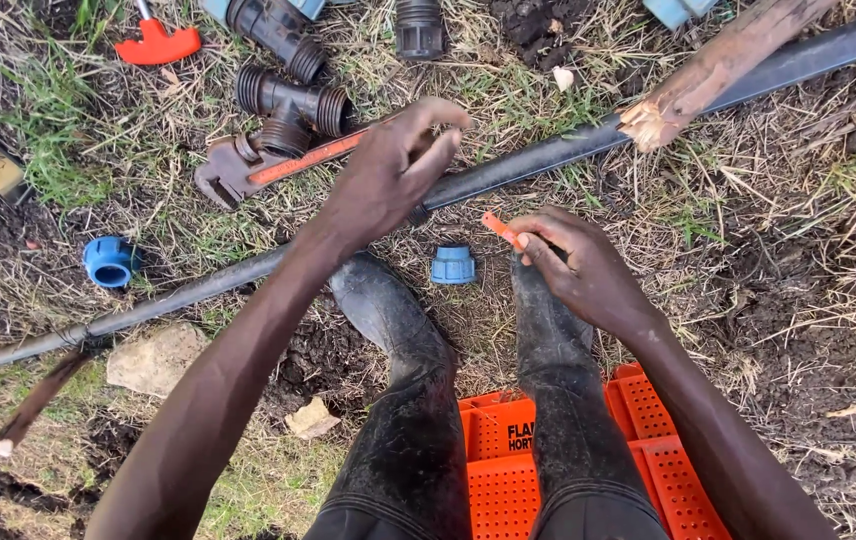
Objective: The person assembles a section of irrigation pipe by hand. They insert a black threaded connector into a pipe end, then slide a blue compression nut and ring over the pipe. They use an orange plastic strip to mark the pipe before tightening the blue nut to secure the joint.
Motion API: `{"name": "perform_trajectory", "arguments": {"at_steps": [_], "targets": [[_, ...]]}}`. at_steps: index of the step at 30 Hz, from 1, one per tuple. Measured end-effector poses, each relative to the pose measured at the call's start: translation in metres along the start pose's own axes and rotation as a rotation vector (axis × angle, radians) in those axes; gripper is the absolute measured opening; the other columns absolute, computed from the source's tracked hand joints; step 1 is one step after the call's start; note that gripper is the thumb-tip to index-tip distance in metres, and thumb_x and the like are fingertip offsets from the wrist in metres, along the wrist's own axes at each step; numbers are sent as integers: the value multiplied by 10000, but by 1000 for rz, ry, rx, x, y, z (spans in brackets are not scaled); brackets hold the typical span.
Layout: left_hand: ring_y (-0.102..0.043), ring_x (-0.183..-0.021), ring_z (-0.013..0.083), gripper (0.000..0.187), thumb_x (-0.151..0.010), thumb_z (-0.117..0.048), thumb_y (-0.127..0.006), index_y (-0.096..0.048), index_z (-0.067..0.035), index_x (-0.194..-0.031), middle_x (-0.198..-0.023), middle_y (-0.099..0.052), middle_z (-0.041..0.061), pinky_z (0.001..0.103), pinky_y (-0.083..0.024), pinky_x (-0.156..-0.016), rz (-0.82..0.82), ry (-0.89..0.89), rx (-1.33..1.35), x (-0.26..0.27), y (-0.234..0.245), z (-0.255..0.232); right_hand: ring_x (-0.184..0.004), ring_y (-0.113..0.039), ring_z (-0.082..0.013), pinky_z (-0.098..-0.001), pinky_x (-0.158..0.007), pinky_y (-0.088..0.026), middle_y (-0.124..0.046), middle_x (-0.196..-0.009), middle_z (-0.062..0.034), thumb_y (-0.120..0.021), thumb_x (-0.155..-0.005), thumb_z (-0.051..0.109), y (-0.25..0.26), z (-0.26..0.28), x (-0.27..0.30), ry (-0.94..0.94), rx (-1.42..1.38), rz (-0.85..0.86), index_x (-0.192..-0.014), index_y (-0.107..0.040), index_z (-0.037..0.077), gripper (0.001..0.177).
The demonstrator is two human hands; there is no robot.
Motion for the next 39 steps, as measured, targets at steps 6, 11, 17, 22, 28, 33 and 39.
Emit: {"name": "perform_trajectory", "arguments": {"at_steps": [6, 11, 17, 22, 28, 33, 39], "targets": [[-463, -1332, 521, 561, -921, -365, -710, -579, -12, -1336, -1346, -569, 320, 737, -212, -1134, 282, 288, -518, 12, 0, 2, -859, -600, -253, -388, -758, -518, -575, -1014, -162, -483, -1022, 1, -8, -5, -11, -26, 153, -14, -1354, -578, -25, 347], [-592, -1186, 335, 643, -810, -345, -849, -610, -76, -1343, -1205, -664, 180, 536, -324, -1107, 425, 250, -831, 22, -16, 18, -728, -649, -232, -352, -649, -526, -632, -854, -121, -461, -1084, 164, -34, -21, -30, 76, 374, 33, -1231, -684, 26, 301], [-616, -1044, 263, 576, -790, -489, -812, -621, -156, -1218, -1032, -729, 81, 483, -317, -979, 310, 124, -947, 25, -21, 41, -672, -698, -242, -332, -597, -555, -698, -829, -130, -533, -1030, 130, -41, 11, -39, 176, 631, -14, -1139, -720, 24, 241], [-617, -977, 244, 544, -795, -539, -782, -643, -157, -1157, -955, -735, 66, 489, -307, -965, 243, 31, -943, 31, -22, 49, -613, -656, -186, -278, -553, -529, -694, -812, -67, -552, -1005, 113, -46, 10, -46, 218, 761, -24, -1018, -734, 46, 195], [-632, -943, 228, 530, -822, -561, -751, -653, -149, -1141, -913, -737, 56, 470, -324, -956, 225, -38, -958, 33, -22, 55, -575, -625, -141, -239, -524, -504, -670, -758, -17, -547, -1007, 125, -49, 2, -55, 274, 903, -27, -907, -714, 86, 198], [-648, -923, 225, 535, -844, -576, -731, -659, -130, -1129, -893, -737, 61, 468, -332, -967, 220, -110, -959, 31, -22, 59, -588, -630, -134, -227, -537, -515, -684, -800, -18, -555, -962, 80, -47, 12, -58, 318, 945, 24, -929, -726, 84, 173], [-665, -892, 250, 533, -828, -544, -758, -656, -118, -1133, -851, -731, 83, 474, -356, -984, 201, -150, -939, 30, -23, 55, -595, -629, -133, -254, -550, -524, -674, -808, -15, -583, -924, 81, -45, 15, -60, 356, 974, 47, -919, -721, 83, 138]]}}
Point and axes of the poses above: each hand's wrist, its own x-axis away from the middle knuckle, its own y-axis out of the back of the hand, z = x × y, the point moved 8 cm from there along -x, towards the middle knuckle
